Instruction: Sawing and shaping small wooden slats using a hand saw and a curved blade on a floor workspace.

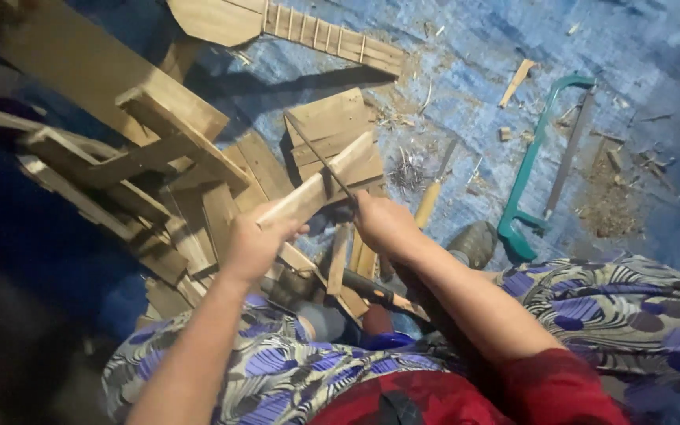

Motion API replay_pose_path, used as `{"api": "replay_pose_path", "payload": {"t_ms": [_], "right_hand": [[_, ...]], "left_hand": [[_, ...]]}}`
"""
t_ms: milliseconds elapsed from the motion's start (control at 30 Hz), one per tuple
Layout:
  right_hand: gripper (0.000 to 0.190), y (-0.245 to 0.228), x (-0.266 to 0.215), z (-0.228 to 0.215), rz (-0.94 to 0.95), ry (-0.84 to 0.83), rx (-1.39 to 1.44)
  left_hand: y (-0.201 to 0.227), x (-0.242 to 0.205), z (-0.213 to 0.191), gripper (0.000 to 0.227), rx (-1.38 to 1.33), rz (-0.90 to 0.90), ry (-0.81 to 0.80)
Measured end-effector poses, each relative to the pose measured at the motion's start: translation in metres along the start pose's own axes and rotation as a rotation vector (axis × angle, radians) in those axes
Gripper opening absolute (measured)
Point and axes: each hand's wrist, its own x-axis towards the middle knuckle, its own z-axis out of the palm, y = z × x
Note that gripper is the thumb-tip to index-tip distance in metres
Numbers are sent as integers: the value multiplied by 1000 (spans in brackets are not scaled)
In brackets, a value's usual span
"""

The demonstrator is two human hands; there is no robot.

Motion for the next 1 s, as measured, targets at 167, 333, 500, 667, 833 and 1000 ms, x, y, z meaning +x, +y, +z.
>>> {"api": "replay_pose_path", "payload": {"t_ms": [167, 333, 500, 667, 833, 1000], "right_hand": [[25, -30, -27, 8, -45, -23, -79], [17, -4, -20, 11, -95, 108, -160], [15, -3, -22, 21, -31, 143, -190], [19, -21, -33, -40, 49, 21, -142], [23, 161, 19, -12, 413, 123, -103], [26, 64, -17, -52, 364, 123, 35]], "left_hand": [[-35, 30, 8, 31, 52, 19, 26], [-4, -2, -13, 32, -257, 29, -36], [-3, 8, -6, 27, -255, 20, -66], [11, -17, -36, 33, -331, 71, -19], [0, -21, -54, 36, -526, 98, -67], [3, -15, -50, 34, -471, 75, -115]]}}
